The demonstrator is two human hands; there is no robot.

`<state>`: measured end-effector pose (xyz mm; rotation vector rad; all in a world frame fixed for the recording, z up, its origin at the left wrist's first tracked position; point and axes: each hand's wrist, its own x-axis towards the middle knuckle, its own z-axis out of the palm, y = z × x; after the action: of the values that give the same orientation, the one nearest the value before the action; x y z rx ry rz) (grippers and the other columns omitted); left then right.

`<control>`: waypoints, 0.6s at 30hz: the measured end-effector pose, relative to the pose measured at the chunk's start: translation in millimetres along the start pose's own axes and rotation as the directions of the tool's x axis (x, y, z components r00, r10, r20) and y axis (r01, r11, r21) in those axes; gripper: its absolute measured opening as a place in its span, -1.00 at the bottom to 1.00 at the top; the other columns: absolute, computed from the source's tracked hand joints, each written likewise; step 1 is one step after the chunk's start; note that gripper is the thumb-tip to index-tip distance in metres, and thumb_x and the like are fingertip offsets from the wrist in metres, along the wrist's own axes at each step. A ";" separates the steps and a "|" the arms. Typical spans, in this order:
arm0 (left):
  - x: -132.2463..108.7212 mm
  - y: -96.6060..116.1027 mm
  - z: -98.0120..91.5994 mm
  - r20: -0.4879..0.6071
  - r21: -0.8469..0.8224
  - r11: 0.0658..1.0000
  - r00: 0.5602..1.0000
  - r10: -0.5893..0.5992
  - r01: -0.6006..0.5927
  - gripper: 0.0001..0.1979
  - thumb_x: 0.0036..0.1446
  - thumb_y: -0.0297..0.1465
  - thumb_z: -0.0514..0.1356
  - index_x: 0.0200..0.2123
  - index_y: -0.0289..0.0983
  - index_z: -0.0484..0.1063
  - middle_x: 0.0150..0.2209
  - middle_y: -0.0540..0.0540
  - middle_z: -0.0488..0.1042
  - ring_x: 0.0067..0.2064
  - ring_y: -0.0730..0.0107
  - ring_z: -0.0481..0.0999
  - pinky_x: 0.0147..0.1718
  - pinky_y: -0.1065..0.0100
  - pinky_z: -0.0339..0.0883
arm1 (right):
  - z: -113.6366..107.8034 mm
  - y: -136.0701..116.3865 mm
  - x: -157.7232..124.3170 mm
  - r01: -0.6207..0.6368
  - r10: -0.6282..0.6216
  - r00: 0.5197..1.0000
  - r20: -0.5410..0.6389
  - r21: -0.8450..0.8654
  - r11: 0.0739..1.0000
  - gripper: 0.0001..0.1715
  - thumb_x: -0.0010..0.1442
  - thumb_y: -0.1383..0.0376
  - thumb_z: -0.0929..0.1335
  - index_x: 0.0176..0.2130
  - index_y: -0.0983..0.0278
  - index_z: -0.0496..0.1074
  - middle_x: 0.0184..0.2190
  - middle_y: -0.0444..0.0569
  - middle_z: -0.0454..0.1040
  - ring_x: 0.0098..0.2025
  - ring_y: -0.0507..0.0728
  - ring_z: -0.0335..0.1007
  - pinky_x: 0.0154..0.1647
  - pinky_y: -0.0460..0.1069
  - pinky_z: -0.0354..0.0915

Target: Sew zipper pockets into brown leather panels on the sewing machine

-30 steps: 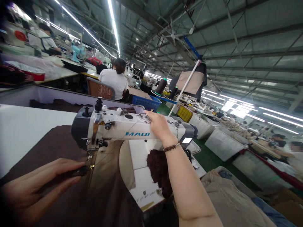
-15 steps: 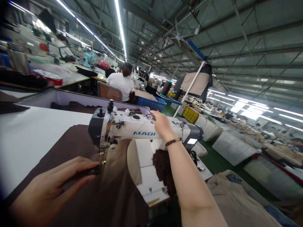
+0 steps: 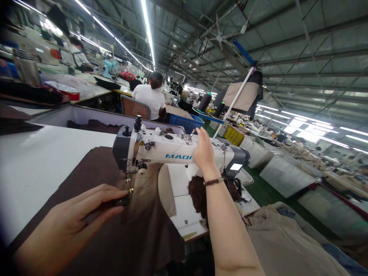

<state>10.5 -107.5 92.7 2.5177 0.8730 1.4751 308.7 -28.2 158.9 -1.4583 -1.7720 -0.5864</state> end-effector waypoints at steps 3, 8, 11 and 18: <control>-1.7 -2.0 1.7 0.022 -0.009 1.000 1.000 -0.014 0.014 -0.85 0.19 -0.28 0.04 -0.22 -0.15 0.35 -0.31 0.03 0.46 -0.32 0.51 0.50 -0.33 0.60 0.35 | -21.2 12.0 -25.0 -0.208 0.208 0.971 -0.116 0.014 0.978 -0.67 0.11 0.31 0.18 -0.13 0.33 0.34 -0.12 0.08 0.39 -0.04 0.14 0.28 0.01 0.05 0.19; -10.5 -12.3 10.4 -0.016 0.045 0.999 1.000 -0.012 0.013 -0.80 0.17 -0.21 0.06 -0.18 -0.12 0.34 -0.22 0.04 0.45 -0.27 0.47 0.49 -0.23 0.55 0.35 | -46.2 50.7 -70.7 -0.486 0.478 0.870 -0.122 -0.037 0.873 -0.66 0.12 0.15 0.18 -0.46 0.31 0.37 -0.59 -0.01 0.42 -0.50 0.11 0.34 -0.39 -0.01 0.25; -13.3 -13.6 14.4 -0.017 0.040 0.999 1.000 -0.012 0.013 -0.80 0.17 -0.20 0.07 -0.17 -0.10 0.34 -0.20 0.06 0.44 -0.23 0.46 0.49 -0.18 0.53 0.33 | -46.2 62.4 -86.9 -0.512 0.510 0.859 -0.055 -0.070 0.856 -0.74 0.06 0.18 0.22 -0.43 0.29 0.39 -0.51 0.00 0.46 -0.45 0.12 0.36 -0.37 -0.02 0.24; -15.4 -10.2 13.8 0.065 0.014 0.997 0.995 -0.070 0.070 -0.78 0.15 -0.20 0.07 -0.13 -0.06 0.32 -0.16 0.06 0.43 -0.17 0.41 0.47 -0.14 0.44 0.34 | -26.5 59.0 -96.1 -0.483 0.494 0.866 0.075 -0.127 0.866 -0.82 0.04 0.27 0.23 -0.45 0.25 0.40 -0.46 -0.06 0.47 -0.39 0.09 0.37 -0.30 -0.05 0.22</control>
<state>11.9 -104.2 70.0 2.5010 0.9520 1.3627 378.7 -93.0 93.2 -1.9563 -1.3738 -0.3410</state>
